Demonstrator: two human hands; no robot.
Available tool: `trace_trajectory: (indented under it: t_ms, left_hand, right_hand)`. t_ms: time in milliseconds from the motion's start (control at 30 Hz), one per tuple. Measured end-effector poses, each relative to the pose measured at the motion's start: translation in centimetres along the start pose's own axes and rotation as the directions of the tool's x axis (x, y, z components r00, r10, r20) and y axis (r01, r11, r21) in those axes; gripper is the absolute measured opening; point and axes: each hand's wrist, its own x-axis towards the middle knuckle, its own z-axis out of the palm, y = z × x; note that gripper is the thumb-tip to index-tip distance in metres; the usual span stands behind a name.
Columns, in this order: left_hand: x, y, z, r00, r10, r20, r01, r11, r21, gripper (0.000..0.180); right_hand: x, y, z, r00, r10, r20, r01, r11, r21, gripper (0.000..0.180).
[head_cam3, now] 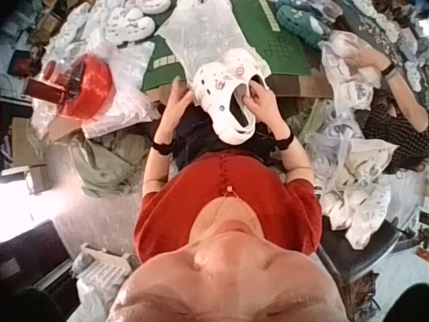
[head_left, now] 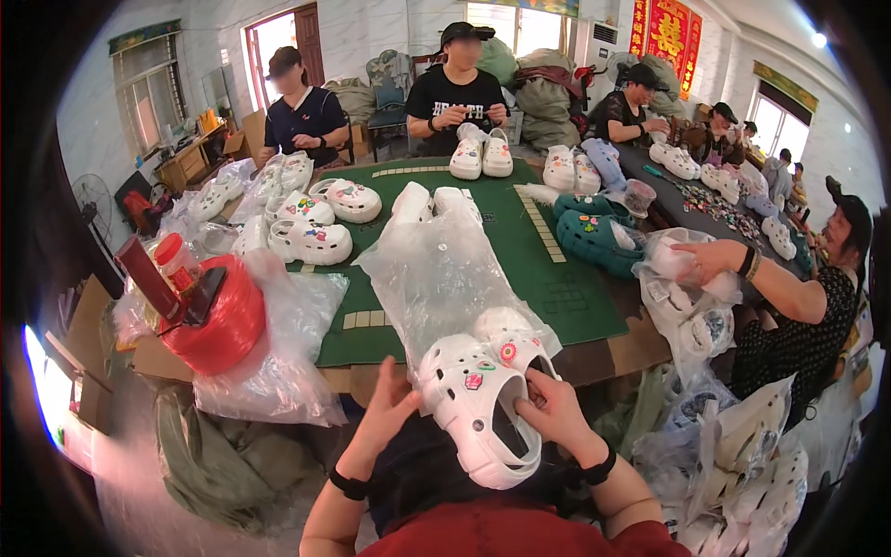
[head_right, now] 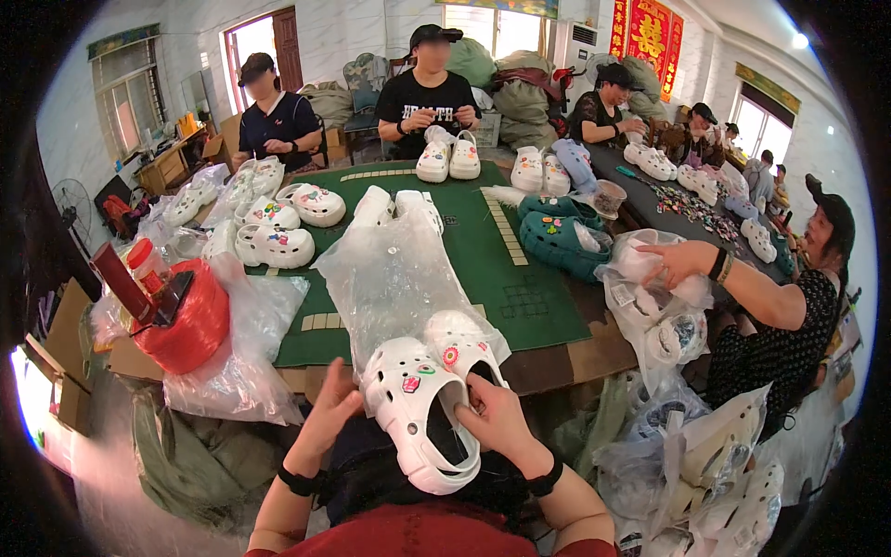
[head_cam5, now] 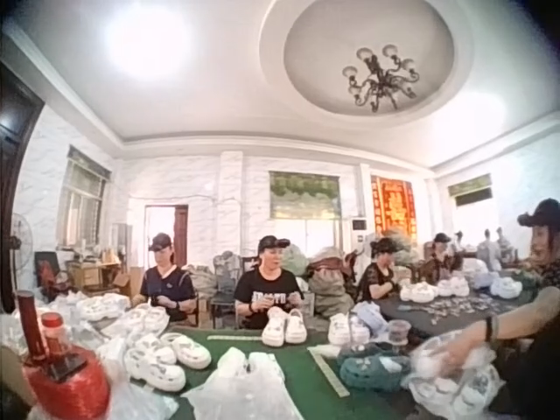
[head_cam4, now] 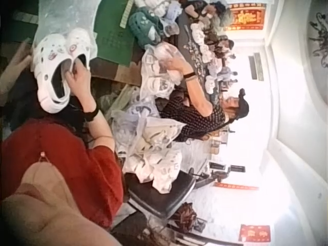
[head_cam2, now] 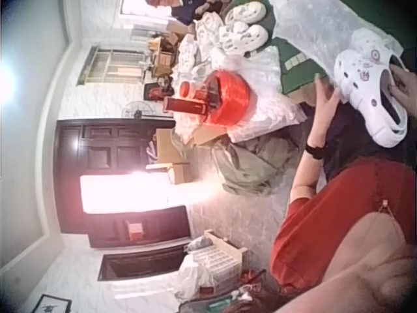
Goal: Packing foam clogs into plastic bags at a manufacturing table.
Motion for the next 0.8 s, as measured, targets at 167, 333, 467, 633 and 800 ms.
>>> trace_trajectory:
  t_ms: [167,333,467,633,800]
  left_hand:
    - [-1.5,2.4,1.7,0.979,-0.128,0.160,0.120,0.991,0.058,0.073]
    - [-2.5,2.9,1.3,0.996,-0.083,0.016,0.072,0.933,0.353,0.064]
    - [-3.8,2.4,2.3,0.997,-0.046,-0.066,0.069,0.913,0.403,0.063]
    - [-5.3,1.8,3.0,0.995,0.068,-0.079,-0.018,0.856,0.517,0.066]
    - [-4.3,0.5,0.0,0.993,-0.103,0.061,0.103,0.995,0.007,0.088]
  right_hand:
    - [0.5,-0.9,0.0,0.998,-0.042,0.036,0.046,0.994,-0.102,0.034]
    - [1.1,-0.5,1.0,1.000,0.007,0.005,-0.007,0.996,-0.089,0.030]
    - [2.0,-0.2,2.1,0.997,-0.033,-0.072,0.026,0.995,-0.095,0.038]
    - [3.7,-0.2,4.4,0.995,-0.027,-0.092,0.014,0.991,-0.133,0.037]
    - [3.3,-0.5,5.9,0.983,-0.174,0.065,0.183,0.961,-0.205,0.057]
